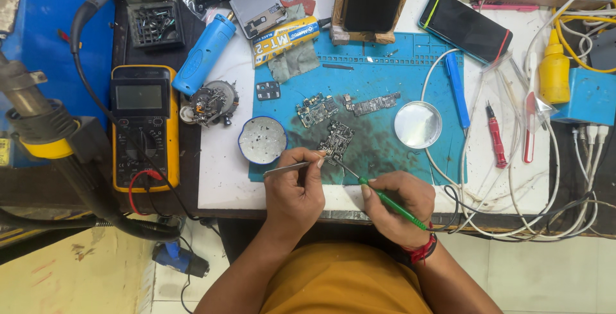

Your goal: The person uses a soldering iron and tweezers to work on a small circuit board placed on a blue mat. They repeatedly apply the soldering iron to various points on the board while holding it steady with tweezers.

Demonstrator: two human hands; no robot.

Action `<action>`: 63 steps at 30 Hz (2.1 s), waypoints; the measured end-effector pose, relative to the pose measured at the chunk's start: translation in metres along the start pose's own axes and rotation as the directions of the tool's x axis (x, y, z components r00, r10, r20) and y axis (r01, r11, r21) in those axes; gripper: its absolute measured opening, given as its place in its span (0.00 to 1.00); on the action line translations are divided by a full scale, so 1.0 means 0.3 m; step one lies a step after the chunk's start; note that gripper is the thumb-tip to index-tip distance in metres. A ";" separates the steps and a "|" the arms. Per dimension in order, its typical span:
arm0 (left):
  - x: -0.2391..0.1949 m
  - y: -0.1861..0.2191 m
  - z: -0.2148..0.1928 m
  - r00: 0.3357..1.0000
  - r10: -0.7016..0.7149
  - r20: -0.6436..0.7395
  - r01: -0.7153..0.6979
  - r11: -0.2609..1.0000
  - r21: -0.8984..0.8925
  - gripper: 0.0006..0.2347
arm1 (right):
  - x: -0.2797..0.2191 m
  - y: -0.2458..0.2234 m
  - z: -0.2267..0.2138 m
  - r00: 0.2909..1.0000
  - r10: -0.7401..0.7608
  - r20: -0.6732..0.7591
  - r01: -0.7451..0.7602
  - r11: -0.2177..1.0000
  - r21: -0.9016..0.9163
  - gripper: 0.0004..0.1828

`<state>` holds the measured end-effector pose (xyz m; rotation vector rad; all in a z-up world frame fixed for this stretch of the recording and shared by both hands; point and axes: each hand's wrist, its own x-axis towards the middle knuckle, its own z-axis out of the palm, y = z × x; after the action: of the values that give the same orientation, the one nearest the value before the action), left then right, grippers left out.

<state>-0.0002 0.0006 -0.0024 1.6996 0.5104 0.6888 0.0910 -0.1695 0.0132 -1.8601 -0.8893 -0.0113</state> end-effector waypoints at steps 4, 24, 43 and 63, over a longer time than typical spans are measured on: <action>-0.006 -0.008 0.002 1.000 0.011 0.001 -0.011 0.999 -0.034 0.04 | -0.008 0.005 -0.005 0.999 0.034 -0.003 -0.034 0.999 0.027 0.06; -0.047 0.131 -0.191 0.987 0.162 -0.002 -0.141 0.865 0.482 0.07 | -0.022 -0.057 -0.042 0.989 0.011 -0.145 -0.038 0.983 -0.182 0.07; -0.036 0.037 -0.048 0.837 -0.473 0.276 0.543 0.779 -0.312 0.12 | 0.139 -0.122 0.013 0.985 -0.058 0.164 0.108 0.942 -0.317 0.19; -0.055 0.126 -0.098 0.974 0.157 0.164 -0.217 0.858 0.466 0.15 | 0.179 -0.076 -0.001 0.984 -0.094 0.150 0.144 0.919 -0.366 0.32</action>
<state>-0.0333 0.0018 0.0358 2.2726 0.4574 0.6225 0.1167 -0.1348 0.0523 -2.1774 -1.1537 -0.1473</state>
